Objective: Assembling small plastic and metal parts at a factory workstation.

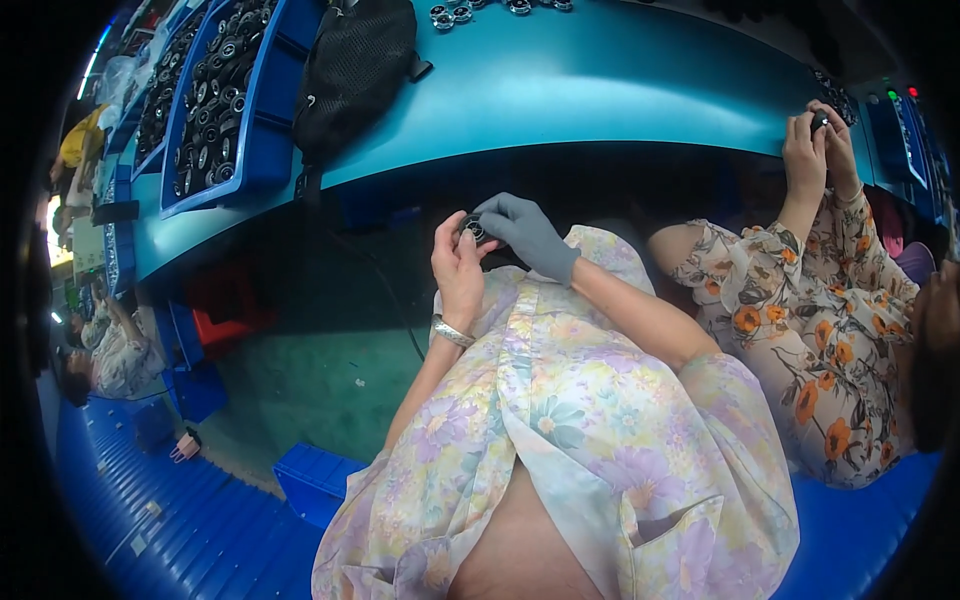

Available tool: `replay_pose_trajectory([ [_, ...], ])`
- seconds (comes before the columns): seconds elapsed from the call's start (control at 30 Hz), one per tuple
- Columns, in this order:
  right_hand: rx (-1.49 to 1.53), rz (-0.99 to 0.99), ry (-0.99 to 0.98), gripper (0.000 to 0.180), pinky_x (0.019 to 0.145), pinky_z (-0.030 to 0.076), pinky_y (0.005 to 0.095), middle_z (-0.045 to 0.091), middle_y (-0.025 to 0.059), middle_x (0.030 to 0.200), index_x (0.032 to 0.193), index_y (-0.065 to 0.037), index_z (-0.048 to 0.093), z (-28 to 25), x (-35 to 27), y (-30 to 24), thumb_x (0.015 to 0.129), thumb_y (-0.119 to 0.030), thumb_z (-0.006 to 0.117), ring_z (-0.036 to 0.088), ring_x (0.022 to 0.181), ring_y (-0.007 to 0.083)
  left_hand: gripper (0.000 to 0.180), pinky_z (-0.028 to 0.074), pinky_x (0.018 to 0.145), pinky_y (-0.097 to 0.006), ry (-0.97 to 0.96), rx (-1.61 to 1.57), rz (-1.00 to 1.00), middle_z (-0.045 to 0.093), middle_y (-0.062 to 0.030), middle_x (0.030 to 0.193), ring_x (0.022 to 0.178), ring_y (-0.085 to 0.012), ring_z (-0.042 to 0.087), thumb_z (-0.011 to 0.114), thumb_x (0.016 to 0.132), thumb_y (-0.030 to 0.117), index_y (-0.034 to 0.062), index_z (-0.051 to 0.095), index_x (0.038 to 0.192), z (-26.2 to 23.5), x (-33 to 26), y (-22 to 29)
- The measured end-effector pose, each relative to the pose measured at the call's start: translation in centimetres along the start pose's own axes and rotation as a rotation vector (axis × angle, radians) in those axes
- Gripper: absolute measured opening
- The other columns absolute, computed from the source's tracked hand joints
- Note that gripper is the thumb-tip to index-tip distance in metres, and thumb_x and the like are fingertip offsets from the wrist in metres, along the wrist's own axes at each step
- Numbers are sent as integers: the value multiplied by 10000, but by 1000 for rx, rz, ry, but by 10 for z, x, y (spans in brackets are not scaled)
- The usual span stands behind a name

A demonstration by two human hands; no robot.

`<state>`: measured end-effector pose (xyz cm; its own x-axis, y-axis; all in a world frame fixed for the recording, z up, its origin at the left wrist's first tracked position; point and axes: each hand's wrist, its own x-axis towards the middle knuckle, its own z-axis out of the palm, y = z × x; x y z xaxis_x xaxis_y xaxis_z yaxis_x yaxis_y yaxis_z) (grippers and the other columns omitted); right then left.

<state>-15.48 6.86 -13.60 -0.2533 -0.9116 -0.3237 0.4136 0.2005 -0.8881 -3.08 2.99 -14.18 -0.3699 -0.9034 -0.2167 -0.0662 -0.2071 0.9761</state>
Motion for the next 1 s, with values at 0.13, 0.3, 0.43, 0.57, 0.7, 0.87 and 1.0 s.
replay_pose_trajectory([
  [0.13,-206,-63,3,179,702,485,246,622,52,880,982,6,606,-2,-9,0,879,-140,591,571,775,86,269,547,633,-297,-88,112,11,593,-132,925,708,-190,672,446,948,40,-19,482,1208,-3,-1,11],
  [0.3,-211,-57,64,163,668,487,256,617,63,871,955,11,604,3,-15,-10,862,-123,600,576,764,91,235,538,619,-315,-232,402,-1,633,-140,787,665,-216,677,440,939,46,-19,482,1161,-8,0,36],
  [0.43,-126,-51,118,125,626,483,275,593,74,839,905,14,597,10,-19,3,836,-90,600,579,729,121,179,504,597,-360,-214,494,4,624,-171,755,633,-262,654,453,919,43,-18,475,1086,-10,-7,36],
  [0.57,-352,-169,177,95,630,482,289,573,87,829,874,11,594,14,-27,12,815,-63,592,577,713,157,154,471,620,-427,-161,578,102,613,-215,766,670,-358,619,470,894,35,-21,461,1037,-10,-20,26],
  [0.7,-372,-169,178,96,656,479,292,571,91,838,871,9,597,12,-28,11,809,-64,594,577,733,172,153,461,637,-448,-151,555,48,610,-236,786,700,-402,604,479,882,32,-27,471,1022,-8,-20,24],
  [0.87,-213,-116,91,151,681,477,272,589,73,869,948,12,607,5,-29,-2,838,-92,599,592,786,139,157,520,595,-335,-135,129,-226,651,-148,776,644,-231,664,482,920,51,-30,479,1054,-9,-14,21],
  [1.0,-238,-22,34,191,697,481,268,600,75,901,1003,17,601,2,-33,-3,855,-103,600,595,800,130,153,533,608,-272,-236,257,-154,653,-109,790,662,-154,664,466,936,37,-30,480,1074,-11,-13,35],
])
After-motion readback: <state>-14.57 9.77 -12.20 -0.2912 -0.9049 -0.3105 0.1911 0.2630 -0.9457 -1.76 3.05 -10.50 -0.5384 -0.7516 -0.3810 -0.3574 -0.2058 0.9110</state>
